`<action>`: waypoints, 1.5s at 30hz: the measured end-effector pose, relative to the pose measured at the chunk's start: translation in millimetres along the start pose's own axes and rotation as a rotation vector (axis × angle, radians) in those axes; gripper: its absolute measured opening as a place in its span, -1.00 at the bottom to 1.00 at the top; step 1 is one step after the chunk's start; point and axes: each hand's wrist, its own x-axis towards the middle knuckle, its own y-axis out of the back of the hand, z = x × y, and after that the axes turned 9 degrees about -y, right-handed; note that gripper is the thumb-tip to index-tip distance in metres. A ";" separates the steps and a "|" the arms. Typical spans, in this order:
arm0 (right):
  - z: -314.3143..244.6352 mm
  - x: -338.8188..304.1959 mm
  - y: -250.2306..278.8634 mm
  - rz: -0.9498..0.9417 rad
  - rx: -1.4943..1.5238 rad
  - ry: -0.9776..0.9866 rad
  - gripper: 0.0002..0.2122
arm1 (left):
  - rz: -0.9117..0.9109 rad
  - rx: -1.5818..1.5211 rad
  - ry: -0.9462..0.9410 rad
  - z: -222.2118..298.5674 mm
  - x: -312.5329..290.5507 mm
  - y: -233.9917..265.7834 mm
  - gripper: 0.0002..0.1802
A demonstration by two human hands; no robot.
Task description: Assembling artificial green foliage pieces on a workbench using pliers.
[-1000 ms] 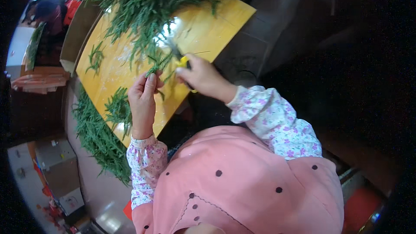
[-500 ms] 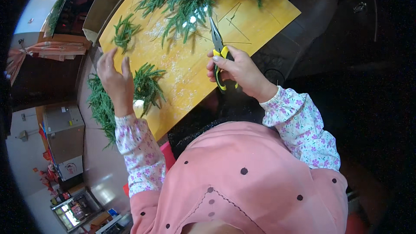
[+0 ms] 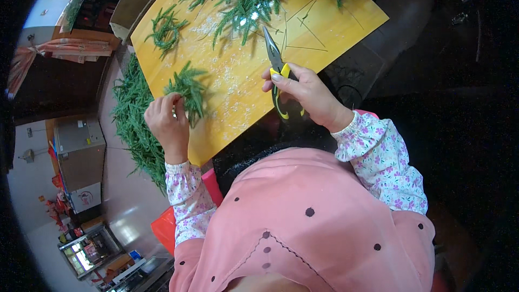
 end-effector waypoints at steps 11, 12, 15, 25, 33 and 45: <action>-0.3 2.2 4.0 -0.305 0.203 -0.149 -0.73 | 0.158 -0.228 -0.328 88.5 8.6 -7.6 -0.87; -0.6 1.8 6.8 -0.347 0.219 -0.184 -0.74 | 0.149 -0.254 -0.334 93.2 9.4 -10.8 -0.86; -3.4 -0.8 15.8 -0.318 0.146 -0.154 -0.75 | 0.131 -0.278 -0.370 108.2 12.6 -15.8 -0.84; 19.2 4.5 18.3 0.030 -0.725 1.071 -0.78 | -0.101 -1.287 0.672 115.8 6.6 -7.9 -0.81; 31.7 -3.9 -8.4 -0.290 -1.289 1.106 -0.80 | -0.352 -1.733 0.805 89.4 -4.6 1.2 -0.64; 35.7 4.0 -30.3 0.063 -0.787 0.904 -0.58 | 0.061 -2.013 0.771 47.9 -41.2 16.7 -0.73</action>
